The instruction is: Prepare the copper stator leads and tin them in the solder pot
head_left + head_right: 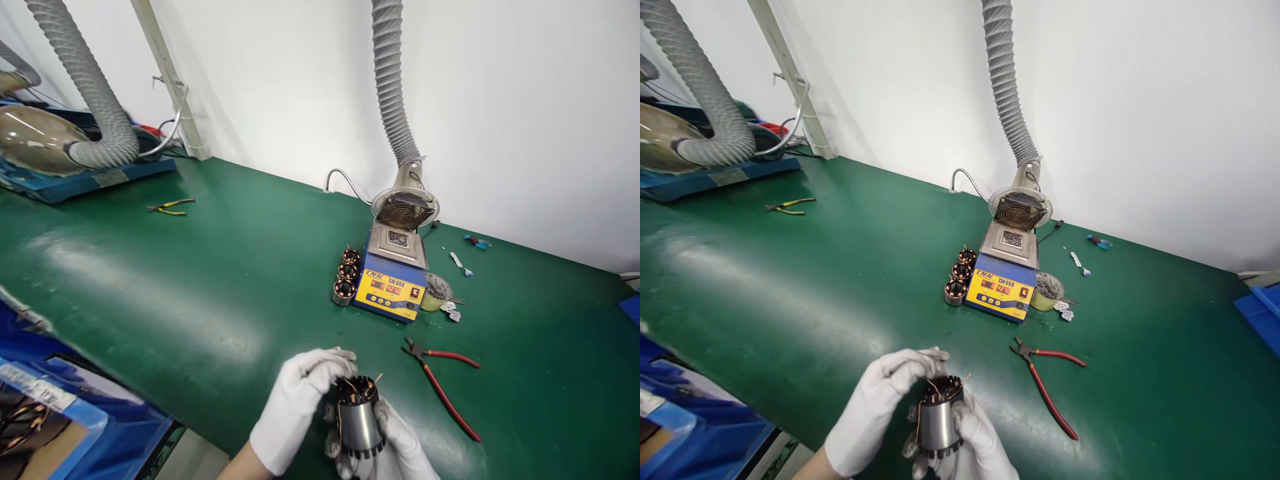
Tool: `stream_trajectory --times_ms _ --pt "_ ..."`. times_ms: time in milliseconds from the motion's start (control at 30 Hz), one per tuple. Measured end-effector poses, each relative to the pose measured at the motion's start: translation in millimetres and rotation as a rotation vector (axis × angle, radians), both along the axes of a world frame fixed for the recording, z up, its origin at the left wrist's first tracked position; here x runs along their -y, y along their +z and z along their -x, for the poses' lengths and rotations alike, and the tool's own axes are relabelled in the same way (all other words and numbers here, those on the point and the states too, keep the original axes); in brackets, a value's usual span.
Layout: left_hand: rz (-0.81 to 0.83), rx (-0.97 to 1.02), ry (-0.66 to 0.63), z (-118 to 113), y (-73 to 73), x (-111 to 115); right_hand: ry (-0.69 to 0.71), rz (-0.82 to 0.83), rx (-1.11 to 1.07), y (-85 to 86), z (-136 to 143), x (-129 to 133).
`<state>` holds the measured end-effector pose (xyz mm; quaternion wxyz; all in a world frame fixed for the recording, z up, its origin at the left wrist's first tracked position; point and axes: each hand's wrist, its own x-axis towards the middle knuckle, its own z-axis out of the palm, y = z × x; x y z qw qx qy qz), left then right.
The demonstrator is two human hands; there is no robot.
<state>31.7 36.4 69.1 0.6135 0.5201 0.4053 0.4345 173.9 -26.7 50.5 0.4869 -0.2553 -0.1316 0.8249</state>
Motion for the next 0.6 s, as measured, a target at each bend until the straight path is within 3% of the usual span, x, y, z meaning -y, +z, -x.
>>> stream_trajectory --times_ms 67,200,267,367,467,533,600 --pt "0.058 -0.053 -0.036 6 2.2 2 -0.011 0.059 -0.092 0.5 -2 3" --pt "-0.017 -0.258 -0.352 4 5.3 10 -0.106 0.112 -0.097 2.8 -2 3" --pt "0.021 -0.201 -0.296 -6 8.0 10 -0.121 0.086 -0.047 2.9 0 2" --pt "0.203 -0.007 -0.055 -18 9.7 5 -0.057 0.023 -0.036 1.6 3 2" --pt "0.24 0.221 0.144 -14 4.3 4 0.034 0.043 -0.14 0.9 1 3" --pt "0.22 0.165 0.111 -7 -1.4 8 0.052 0.081 -0.201 1.5 -2 3" --pt "0.227 -0.02 -0.081 -2 -6.0 15 0.033 0.114 -0.21 2.7 -4 1"
